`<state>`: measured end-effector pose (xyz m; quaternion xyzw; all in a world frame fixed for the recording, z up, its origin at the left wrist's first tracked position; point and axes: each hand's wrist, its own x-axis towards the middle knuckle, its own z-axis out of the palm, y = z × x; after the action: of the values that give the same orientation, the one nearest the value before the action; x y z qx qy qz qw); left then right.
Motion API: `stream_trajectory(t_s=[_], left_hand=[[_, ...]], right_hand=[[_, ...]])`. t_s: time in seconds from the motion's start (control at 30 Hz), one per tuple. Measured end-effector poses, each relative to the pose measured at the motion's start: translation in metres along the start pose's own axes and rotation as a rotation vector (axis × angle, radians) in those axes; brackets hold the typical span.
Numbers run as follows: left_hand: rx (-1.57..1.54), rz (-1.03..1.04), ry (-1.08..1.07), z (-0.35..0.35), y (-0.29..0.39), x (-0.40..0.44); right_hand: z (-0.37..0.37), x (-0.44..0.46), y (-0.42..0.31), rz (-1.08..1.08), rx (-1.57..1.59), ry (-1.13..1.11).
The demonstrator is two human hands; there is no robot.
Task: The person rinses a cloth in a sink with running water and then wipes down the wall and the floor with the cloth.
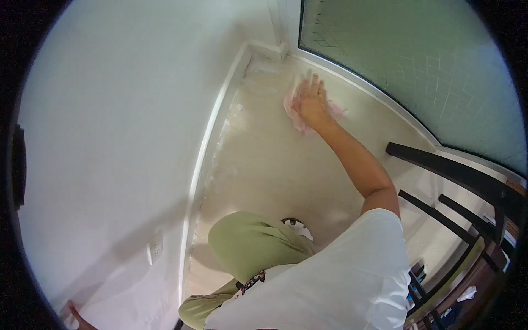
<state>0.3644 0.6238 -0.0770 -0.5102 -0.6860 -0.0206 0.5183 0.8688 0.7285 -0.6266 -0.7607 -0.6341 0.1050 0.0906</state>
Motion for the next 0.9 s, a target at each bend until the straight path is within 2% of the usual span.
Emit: stream_trajectory(t_s=[0.03, 0.1, 0.13, 0.2, 0.23, 0.27, 0.3, 0.33, 0.37, 0.4, 0.43, 0.47, 0.53, 0.67, 0.73, 0.77, 0.83, 0.9], left_hand=[[0.051, 0.143, 0.045, 0.003, -0.007, 0.004], [0.051, 0.151, 0.037, 0.001, -0.005, 0.003], [0.046, 0.164, 0.035, 0.001, -0.004, 0.004], [0.074, 0.218, 0.035, 0.001, -0.010, 0.005], [0.095, 0.257, 0.052, 0.002, -0.010, 0.006], [0.103, 0.257, 0.056, 0.001, -0.008, 0.005], [0.059, 0.150, 0.032, 0.000, -0.003, 0.004], [0.013, 0.038, 0.008, -0.001, 0.000, 0.002], [0.013, 0.044, 0.005, 0.000, -0.003, 0.002], [0.067, 0.143, 0.029, 0.000, -0.010, 0.003], [0.113, 0.237, 0.054, 0.003, -0.012, 0.004], [0.105, 0.241, 0.050, 0.005, -0.008, 0.005], [0.123, 0.202, 0.053, 0.001, -0.004, 0.003], [0.116, 0.211, 0.051, 0.002, -0.008, 0.003], [0.125, 0.242, 0.050, 0.001, -0.009, 0.005], [0.133, 0.250, 0.045, 0.001, -0.008, 0.005], [0.158, 0.265, 0.046, -0.001, -0.010, 0.005], [0.179, 0.277, 0.042, -0.002, -0.011, 0.005]], right_hand=[[0.009, -0.010, 0.005, 0.046, -0.178, -0.124], [0.030, -0.018, 0.004, 0.163, -0.051, 0.100], [0.042, -0.014, 0.002, 0.162, -0.046, 0.096], [0.064, -0.001, 0.001, -0.017, -0.098, 0.281], [0.068, 0.015, 0.007, -0.011, -0.088, 0.280], [0.062, 0.038, 0.013, 0.096, 0.011, 0.455], [0.057, 0.056, 0.016, 0.207, 0.113, 0.621], [0.053, 0.072, 0.014, 0.206, 0.118, 0.619], [0.048, 0.086, 0.009, 0.434, 0.232, 0.516], [0.049, 0.096, 0.002, 0.665, 0.342, 0.405], [0.068, 0.104, -0.008, 0.541, 0.257, 0.516], [0.090, 0.108, -0.021, 0.411, 0.169, 0.620], [0.097, 0.094, -0.061, 0.231, 0.224, 0.612], [0.096, 0.108, -0.058, 0.060, 0.460, 0.506], [0.086, 0.133, -0.051, -0.103, 0.337, 0.665], [0.087, 0.141, -0.050, -0.101, 0.344, 0.655], [0.087, 0.154, -0.052, -0.192, 0.147, 0.557], [0.080, 0.153, -0.064, -0.126, 0.129, 0.476]])
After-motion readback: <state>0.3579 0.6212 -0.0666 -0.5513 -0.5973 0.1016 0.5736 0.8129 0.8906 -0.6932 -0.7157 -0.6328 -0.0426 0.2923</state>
